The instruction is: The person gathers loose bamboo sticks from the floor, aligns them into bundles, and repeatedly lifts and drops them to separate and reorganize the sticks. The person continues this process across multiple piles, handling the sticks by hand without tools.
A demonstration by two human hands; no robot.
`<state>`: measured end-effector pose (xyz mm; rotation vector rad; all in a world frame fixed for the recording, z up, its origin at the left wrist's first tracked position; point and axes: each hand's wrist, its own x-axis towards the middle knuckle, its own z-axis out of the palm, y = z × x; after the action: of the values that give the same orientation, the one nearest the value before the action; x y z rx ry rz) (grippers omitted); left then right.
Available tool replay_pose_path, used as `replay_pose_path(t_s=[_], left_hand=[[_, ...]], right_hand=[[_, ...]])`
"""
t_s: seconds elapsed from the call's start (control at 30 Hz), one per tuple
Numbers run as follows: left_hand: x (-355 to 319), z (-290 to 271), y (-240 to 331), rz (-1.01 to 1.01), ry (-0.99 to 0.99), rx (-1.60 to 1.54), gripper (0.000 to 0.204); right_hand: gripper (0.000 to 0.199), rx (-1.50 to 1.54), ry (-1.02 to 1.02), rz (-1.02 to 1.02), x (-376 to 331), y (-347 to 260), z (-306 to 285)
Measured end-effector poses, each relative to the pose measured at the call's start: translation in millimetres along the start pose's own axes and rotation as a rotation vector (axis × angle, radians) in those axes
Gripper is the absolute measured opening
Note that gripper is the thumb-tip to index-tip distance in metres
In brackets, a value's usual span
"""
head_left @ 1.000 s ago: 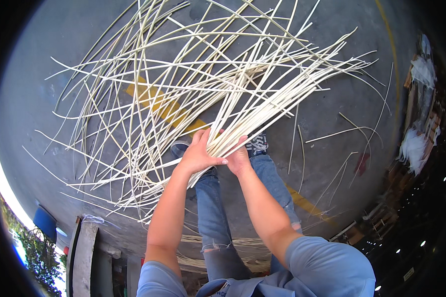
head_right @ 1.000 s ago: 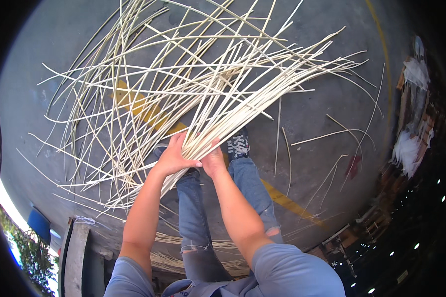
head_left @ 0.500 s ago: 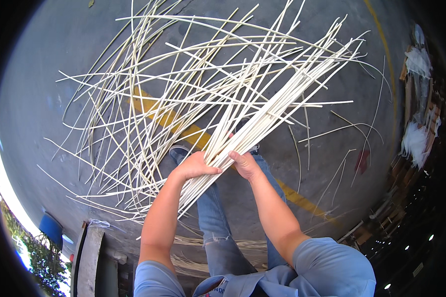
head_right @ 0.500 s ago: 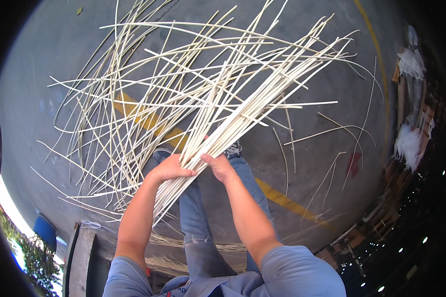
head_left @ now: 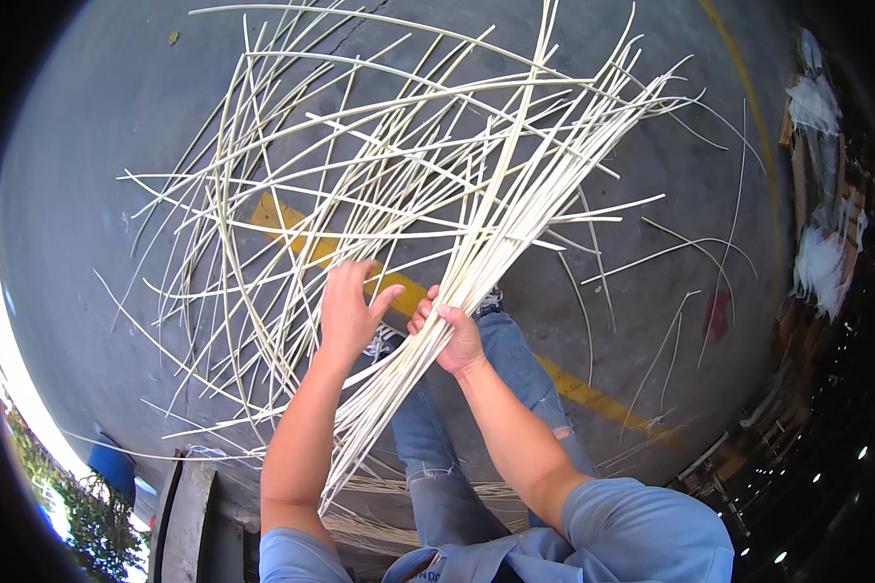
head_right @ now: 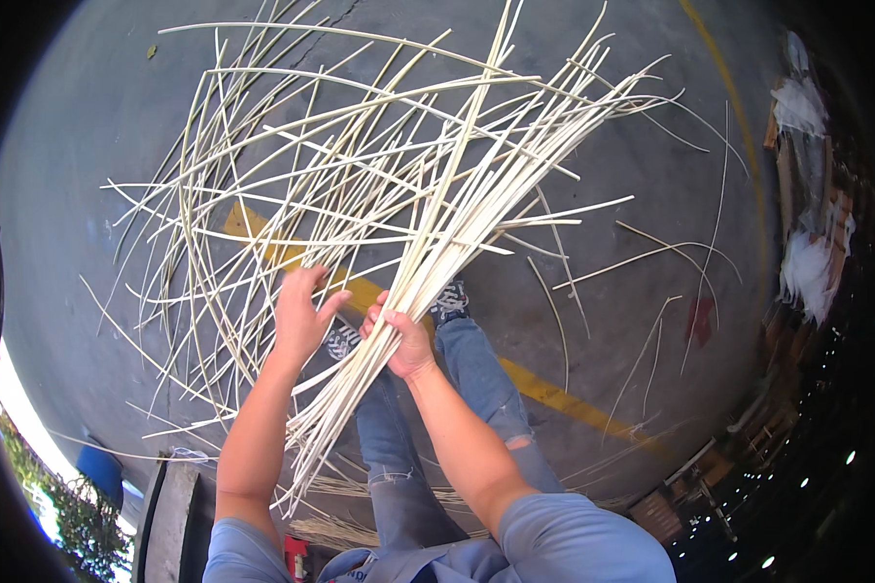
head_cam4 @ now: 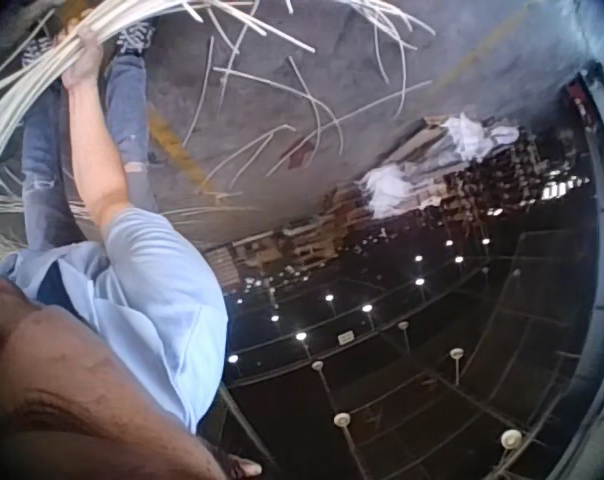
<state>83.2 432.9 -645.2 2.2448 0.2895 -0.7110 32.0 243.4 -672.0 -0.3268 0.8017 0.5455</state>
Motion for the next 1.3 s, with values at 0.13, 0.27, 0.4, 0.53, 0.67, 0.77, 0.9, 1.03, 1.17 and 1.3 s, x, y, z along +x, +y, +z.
replay_pose_path(t_s=[0.13, 0.27, 0.4, 0.53, 0.67, 0.77, 0.9, 1.03, 1.17, 1.3], left_hand=[[47.5, -5.1, 59.0, 0.379, 0.191, 0.426, 0.088], [88.4, 13.8, 35.3, 0.558, 0.382, 0.54, 0.084], [105.2, 13.6, 62.3, 0.824, 0.522, 0.48, 0.077], [97.0, 10.6, 73.1, 0.863, 0.608, 0.545, 0.058], [87.3, 0.5, 92.1, 1.026, 0.84, 0.57, 0.052], [84.0, -5.1, 115.4, 0.957, 0.621, 0.576, 0.066], [96.1, -19.1, 135.2, 0.925, 0.297, 0.707, 0.069], [108.9, -29.3, 131.2, 0.88, 0.141, 0.495, 0.073], [108.7, -20.5, 140.6, 0.781, 0.107, 0.371, 0.078], [115.4, -10.9, 170.4, 1.021, 0.187, 0.566, 0.072]], right_hand=[[0.036, -0.017, 0.058, -0.017, -23.9, 10.7, 29.4], [0.034, -0.114, 0.091, 0.032, -51.1, 29.0, 70.1], [0.031, -0.24, 0.256, 0.067, -96.5, 45.5, 49.1], [0.03, -0.212, 0.134, 0.048, -106.8, 61.6, 32.3], [0.03, -0.146, -0.005, 0.057, -106.5, 50.3, 34.8], [0.032, -0.152, -0.146, 0.101, -107.3, 43.3, 23.0], [0.037, -0.16, -0.262, 0.137, -111.4, 34.7, 26.5], [0.034, -0.077, -0.314, 0.126, -118.2, 29.0, 55.2], [0.029, 0.017, -0.28, 0.118, -123.6, 23.7, 60.9], [0.03, 0.01, -0.202, 0.133, -135.5, 35.8, 49.8]])
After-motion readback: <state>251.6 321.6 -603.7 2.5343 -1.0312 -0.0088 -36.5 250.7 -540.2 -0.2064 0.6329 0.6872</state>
